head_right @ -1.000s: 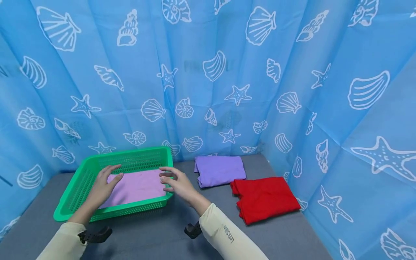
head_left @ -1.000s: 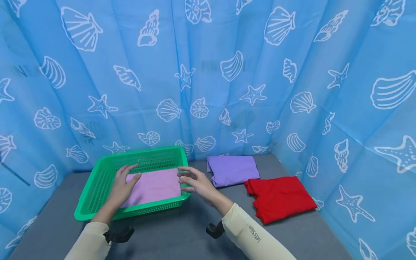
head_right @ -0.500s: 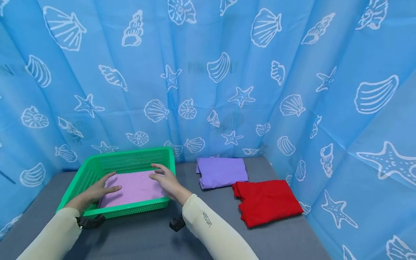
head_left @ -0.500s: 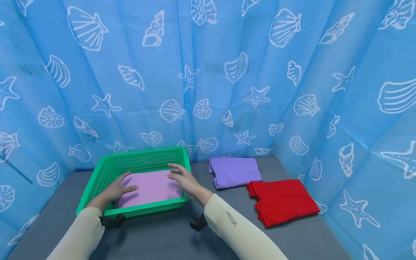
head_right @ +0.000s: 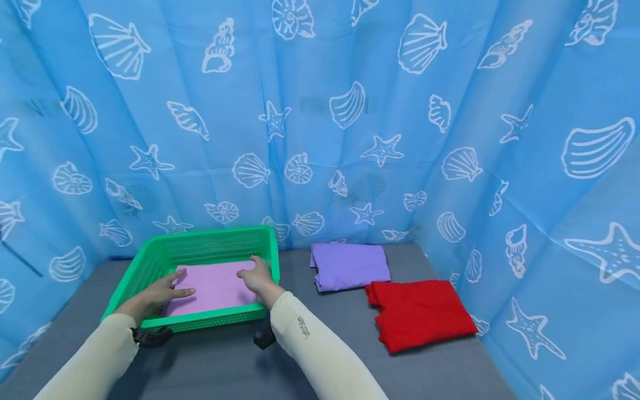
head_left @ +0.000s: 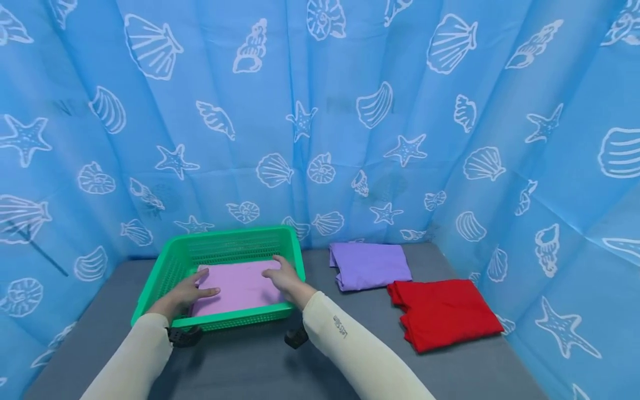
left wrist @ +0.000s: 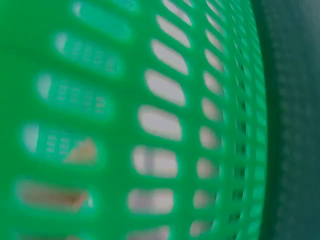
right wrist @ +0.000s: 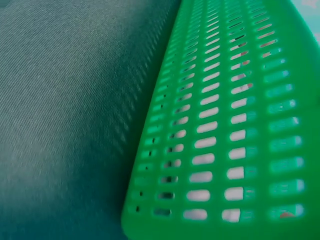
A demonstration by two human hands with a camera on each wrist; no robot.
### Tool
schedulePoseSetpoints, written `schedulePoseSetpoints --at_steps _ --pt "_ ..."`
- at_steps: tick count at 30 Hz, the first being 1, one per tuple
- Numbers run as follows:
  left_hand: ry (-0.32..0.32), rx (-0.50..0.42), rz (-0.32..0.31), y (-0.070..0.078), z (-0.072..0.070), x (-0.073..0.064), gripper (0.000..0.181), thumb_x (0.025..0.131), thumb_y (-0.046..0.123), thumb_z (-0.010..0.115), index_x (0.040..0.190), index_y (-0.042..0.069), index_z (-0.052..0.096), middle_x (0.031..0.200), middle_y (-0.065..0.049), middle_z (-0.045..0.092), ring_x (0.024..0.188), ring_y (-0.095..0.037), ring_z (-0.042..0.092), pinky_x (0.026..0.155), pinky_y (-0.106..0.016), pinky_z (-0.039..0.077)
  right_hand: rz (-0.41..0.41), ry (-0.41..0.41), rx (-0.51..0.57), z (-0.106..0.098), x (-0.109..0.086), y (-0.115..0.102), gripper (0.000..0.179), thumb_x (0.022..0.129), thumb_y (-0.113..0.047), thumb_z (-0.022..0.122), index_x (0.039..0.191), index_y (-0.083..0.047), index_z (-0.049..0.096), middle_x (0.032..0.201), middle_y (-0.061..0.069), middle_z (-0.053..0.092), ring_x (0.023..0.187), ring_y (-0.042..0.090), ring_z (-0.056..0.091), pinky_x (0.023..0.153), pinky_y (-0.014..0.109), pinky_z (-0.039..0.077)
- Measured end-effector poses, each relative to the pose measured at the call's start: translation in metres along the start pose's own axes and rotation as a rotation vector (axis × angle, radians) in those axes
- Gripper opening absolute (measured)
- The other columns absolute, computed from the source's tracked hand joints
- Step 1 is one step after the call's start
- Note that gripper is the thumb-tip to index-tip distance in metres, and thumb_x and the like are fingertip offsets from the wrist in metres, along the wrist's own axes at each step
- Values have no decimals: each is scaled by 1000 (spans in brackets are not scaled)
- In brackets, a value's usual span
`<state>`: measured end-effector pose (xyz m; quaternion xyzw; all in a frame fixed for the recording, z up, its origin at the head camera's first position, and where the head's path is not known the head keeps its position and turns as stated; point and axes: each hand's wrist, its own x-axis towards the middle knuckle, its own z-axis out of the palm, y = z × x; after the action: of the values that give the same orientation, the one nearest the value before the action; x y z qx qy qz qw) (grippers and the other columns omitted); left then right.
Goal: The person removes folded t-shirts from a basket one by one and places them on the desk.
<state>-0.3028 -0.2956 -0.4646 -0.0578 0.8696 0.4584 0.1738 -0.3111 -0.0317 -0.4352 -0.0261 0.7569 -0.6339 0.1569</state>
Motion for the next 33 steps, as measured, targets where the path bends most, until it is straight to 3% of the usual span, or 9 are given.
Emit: schedulePoseSetpoints --at_steps 6,15,22,28,33 --pt "5 1 -29 0 3 0 95 93 29 69 157 3 5 154 -40 6 142 -57 5 111 -68 21 52 58 -24 9 6 6 65 94 -7 60 152 -3 31 152 28 33 136 44 40 106 54 41" --pt "31 6 -65 -2 1 4 95 92 30 70 157 2 6 155 -39 2 142 -57 3 113 -67 17 72 89 -7 12 14 7 78 89 2 62 155 -2 20 156 26 26 135 43 41 99 47 47" --pt "38 -5 -83 -1 -2 2 94 92 28 70 156 1 7 154 -40 3 142 -57 2 113 -67 16 113 68 37 10 18 10 81 88 2 63 156 -4 20 159 23 24 142 44 29 113 53 33" --pt "49 -38 -99 -1 -2 2 93 91 24 70 156 1 8 155 -39 3 143 -56 2 113 -67 16 155 8 73 8 19 11 77 90 -1 62 156 -5 22 160 19 24 144 43 26 116 55 25" --pt "48 -41 -96 -2 -3 1 92 91 23 69 156 1 8 155 -39 2 143 -56 2 113 -67 15 161 4 60 8 19 11 74 90 -1 61 155 -2 25 159 21 26 145 43 24 117 56 22"
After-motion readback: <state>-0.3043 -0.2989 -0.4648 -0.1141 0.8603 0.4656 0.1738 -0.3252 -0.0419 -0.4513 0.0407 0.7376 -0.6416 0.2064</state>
